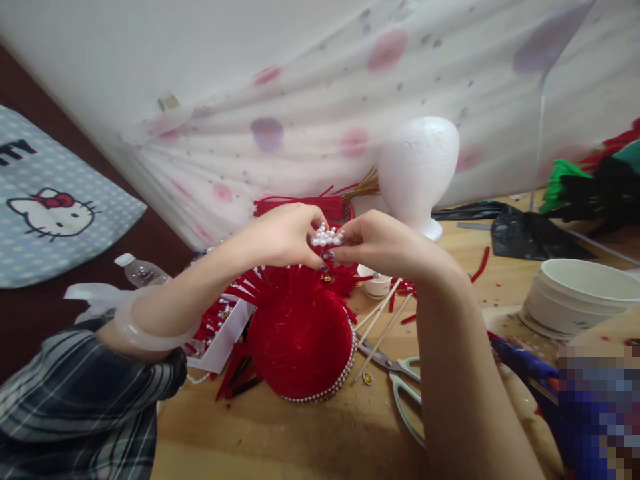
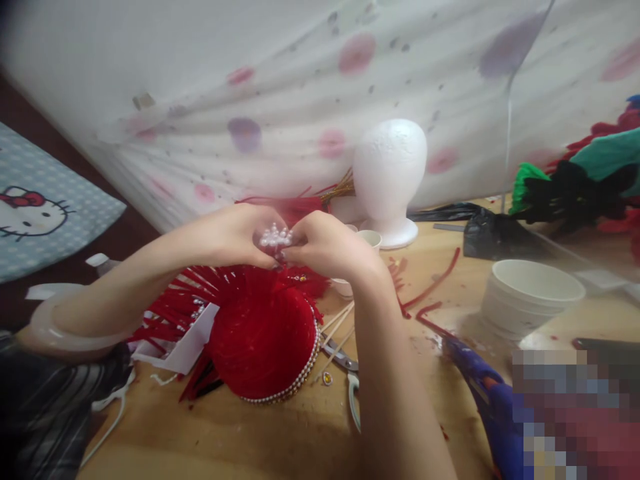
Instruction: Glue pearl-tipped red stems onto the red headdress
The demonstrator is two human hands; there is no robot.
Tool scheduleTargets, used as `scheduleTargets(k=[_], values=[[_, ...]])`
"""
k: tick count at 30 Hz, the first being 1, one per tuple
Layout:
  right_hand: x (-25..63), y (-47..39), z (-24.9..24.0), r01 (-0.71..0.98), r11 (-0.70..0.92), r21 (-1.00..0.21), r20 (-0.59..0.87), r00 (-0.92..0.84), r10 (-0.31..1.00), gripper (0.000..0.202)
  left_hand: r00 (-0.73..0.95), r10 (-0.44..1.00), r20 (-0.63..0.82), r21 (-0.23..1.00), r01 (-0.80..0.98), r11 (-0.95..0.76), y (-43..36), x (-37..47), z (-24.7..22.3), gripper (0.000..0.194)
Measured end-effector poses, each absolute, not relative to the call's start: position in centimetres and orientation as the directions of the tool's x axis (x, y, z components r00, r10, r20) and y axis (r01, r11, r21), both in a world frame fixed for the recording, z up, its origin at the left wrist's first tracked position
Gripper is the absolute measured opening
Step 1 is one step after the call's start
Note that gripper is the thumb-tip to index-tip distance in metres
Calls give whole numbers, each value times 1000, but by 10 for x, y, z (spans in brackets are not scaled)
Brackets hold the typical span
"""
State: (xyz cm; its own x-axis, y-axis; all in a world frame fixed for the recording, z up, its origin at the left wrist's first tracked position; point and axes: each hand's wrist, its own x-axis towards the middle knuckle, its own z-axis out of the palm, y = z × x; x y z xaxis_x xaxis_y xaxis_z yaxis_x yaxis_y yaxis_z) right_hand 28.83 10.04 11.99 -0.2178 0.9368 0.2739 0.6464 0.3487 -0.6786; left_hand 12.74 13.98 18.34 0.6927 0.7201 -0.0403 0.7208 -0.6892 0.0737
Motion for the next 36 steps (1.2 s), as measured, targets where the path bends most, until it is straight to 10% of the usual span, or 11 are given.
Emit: scheduleTargets(k=[14, 25, 36], values=[[289, 53, 139, 610, 178, -772, 268, 59, 962, 28, 786, 584, 204, 77, 582, -810, 134, 111, 169, 11], [265, 44, 42, 864, -424, -271, -13, 438, 899, 29, 782, 495, 378, 69, 510, -858, 124, 95, 157, 16], [262, 48, 20, 790, -546, -279, -200, 508, 838, 29, 760, 402, 510, 91, 417, -904, 139, 77, 137, 22]])
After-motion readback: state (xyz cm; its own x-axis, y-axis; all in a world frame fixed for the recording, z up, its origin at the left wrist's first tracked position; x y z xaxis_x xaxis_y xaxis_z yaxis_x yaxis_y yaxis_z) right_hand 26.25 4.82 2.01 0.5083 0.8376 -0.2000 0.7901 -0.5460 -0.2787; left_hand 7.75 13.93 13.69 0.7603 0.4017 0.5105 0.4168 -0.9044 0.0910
